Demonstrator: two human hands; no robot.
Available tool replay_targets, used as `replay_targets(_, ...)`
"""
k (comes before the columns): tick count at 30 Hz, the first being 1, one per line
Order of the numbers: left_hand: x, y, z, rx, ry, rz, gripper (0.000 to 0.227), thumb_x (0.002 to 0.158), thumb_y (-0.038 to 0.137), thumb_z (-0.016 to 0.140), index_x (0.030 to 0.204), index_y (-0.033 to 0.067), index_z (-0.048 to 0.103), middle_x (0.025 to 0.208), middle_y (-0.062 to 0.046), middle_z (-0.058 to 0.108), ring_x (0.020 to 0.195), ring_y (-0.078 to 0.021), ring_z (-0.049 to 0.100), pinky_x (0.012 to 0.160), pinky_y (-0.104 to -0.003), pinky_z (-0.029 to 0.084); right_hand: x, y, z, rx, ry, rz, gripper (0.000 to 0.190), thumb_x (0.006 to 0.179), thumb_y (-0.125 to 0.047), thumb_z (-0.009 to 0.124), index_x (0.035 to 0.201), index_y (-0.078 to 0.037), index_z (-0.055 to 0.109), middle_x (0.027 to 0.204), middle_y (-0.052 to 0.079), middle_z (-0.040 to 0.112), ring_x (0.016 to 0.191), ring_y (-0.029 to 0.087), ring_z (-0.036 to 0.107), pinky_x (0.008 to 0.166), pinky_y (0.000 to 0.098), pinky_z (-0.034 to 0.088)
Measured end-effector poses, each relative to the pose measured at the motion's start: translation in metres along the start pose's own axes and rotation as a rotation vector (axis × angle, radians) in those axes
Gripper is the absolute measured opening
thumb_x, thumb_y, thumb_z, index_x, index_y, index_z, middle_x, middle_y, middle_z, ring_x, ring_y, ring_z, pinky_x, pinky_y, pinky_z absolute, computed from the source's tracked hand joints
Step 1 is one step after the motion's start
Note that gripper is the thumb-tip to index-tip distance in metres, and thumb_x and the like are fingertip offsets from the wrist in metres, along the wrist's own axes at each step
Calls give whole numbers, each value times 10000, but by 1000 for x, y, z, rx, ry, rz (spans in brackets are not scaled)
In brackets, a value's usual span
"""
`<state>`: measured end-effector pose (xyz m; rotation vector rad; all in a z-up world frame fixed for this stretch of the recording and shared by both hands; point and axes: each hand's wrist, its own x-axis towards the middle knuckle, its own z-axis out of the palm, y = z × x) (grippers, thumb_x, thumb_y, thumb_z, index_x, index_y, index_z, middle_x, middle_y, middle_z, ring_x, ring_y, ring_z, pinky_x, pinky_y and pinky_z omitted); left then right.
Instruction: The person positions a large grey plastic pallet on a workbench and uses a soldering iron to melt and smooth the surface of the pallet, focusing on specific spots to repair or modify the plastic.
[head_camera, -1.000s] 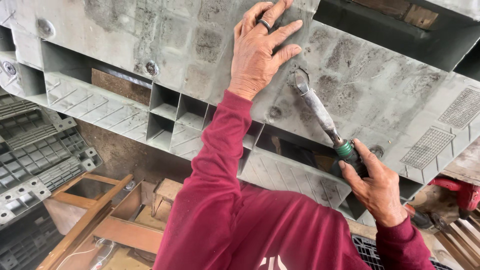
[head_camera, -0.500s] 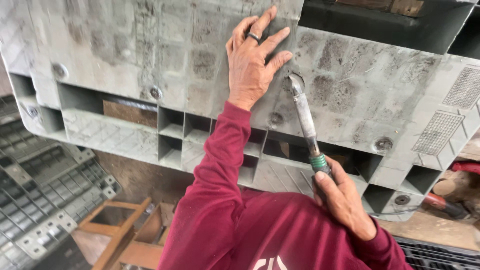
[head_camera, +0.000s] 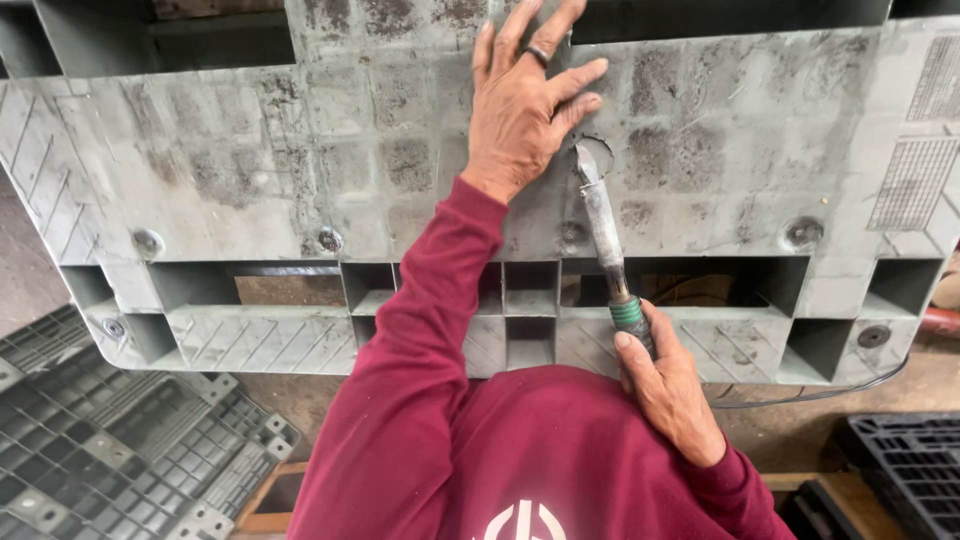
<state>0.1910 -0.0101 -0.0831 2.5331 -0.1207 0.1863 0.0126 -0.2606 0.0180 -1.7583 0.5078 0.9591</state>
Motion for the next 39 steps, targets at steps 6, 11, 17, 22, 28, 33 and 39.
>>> replay_targets(6,5,-8,2,-23,-75,49,381,952,566,692,1275,380,770,1582,57,433,1514,-313,247,1285,-563,87,1,8,14,-20,66,-47,532,950,-196,619,1446,-53,490,672,10,563,532,82,501,484,253,441)
replay_targets(11,7,-3,-2,-26,-80,27,362,910,565,698,1219,393,778,1579,46,454,1518,-304,248,1278,-556,95,-5,20,14,305,34,-27,494,968,-167,595,1437,-27,521,697,19,579,498,85,490,470,238,395)
replay_targets(17,6,-6,-1,-3,-88,37,385,944,565,694,1281,389,754,1525,18,502,1483,-309,285,1273,-570,90,-6,22,12,261,13,-42,481,982,-171,585,1435,-24,521,693,7,567,511,72,489,485,229,401)
replay_targets(22,5,-5,-1,-19,-67,43,385,939,557,700,1273,375,759,1523,10,512,1485,-309,286,1272,-559,88,-7,13,12,243,-19,-39,472,988,-178,574,1428,-19,518,676,-3,545,508,67,476,485,227,403)
replay_targets(28,7,0,-3,-38,-73,11,365,941,539,712,1257,364,763,1516,19,524,1496,-297,285,1278,-550,76,-11,-3,19,131,-14,-56,464,983,-188,580,1407,-14,508,667,-15,527,517,63,464,479,237,409)
replay_targets(33,6,-1,-3,-43,-76,12,360,947,527,715,1263,364,763,1499,25,535,1494,-292,287,1276,-559,62,-11,-10,27,-23,46,-33,480,964,-234,602,1388,-25,518,641,8,564,514,77,492,473,259,429)
replay_targets(39,8,-1,-4,-42,-73,14,362,942,529,720,1264,369,759,1501,24,532,1493,-295,290,1276,-556,66,-9,-4,28,-188,110,-104,487,965,-254,613,1386,-28,522,624,58,585,530,93,515,507,275,449)
